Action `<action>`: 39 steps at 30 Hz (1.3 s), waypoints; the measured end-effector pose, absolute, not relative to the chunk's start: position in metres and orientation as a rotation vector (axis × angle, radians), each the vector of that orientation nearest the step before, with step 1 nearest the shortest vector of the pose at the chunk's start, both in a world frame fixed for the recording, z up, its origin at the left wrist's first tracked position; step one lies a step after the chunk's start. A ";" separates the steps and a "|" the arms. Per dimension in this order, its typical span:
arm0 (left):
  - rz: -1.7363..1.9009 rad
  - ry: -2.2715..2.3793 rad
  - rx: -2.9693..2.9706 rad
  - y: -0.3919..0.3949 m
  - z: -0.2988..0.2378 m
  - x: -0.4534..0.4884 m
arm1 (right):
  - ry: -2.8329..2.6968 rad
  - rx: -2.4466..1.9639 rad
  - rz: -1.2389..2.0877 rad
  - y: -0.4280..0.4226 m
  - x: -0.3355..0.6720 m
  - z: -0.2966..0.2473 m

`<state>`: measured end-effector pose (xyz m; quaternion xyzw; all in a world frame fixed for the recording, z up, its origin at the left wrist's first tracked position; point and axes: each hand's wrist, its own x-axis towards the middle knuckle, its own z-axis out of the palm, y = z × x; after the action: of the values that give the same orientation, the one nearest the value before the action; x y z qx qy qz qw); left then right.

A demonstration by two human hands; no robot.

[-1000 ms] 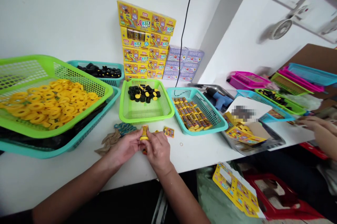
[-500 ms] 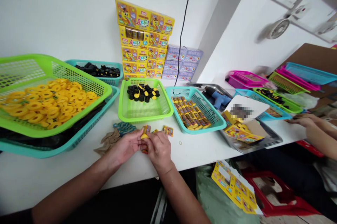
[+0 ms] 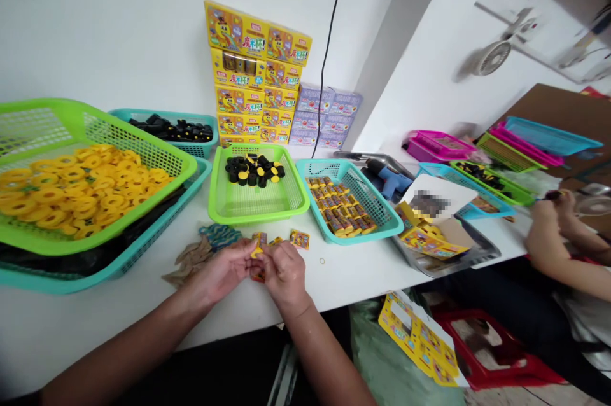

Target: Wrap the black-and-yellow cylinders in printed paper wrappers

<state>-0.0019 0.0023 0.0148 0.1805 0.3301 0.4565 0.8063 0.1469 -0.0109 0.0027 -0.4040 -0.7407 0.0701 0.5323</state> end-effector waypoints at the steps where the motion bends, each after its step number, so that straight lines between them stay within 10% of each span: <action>1: 0.993 0.716 0.393 0.002 0.015 -0.002 | -1.781 -0.977 0.212 -0.011 0.147 0.006; 13: 1.030 0.736 0.513 0.000 0.020 0.000 | -2.029 -1.195 0.293 0.009 0.169 0.046; 23: 0.898 1.124 0.868 0.010 -0.013 0.006 | -1.782 -2.234 -0.139 0.223 0.294 0.087; 39: 1.077 1.447 1.501 0.016 -0.003 -0.008 | -1.750 -1.667 0.049 0.148 0.274 0.102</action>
<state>-0.0081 0.0159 -0.0031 0.5898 0.5684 0.4233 0.3871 0.2735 0.1479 0.1022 -0.6449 -0.6769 0.0188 0.3544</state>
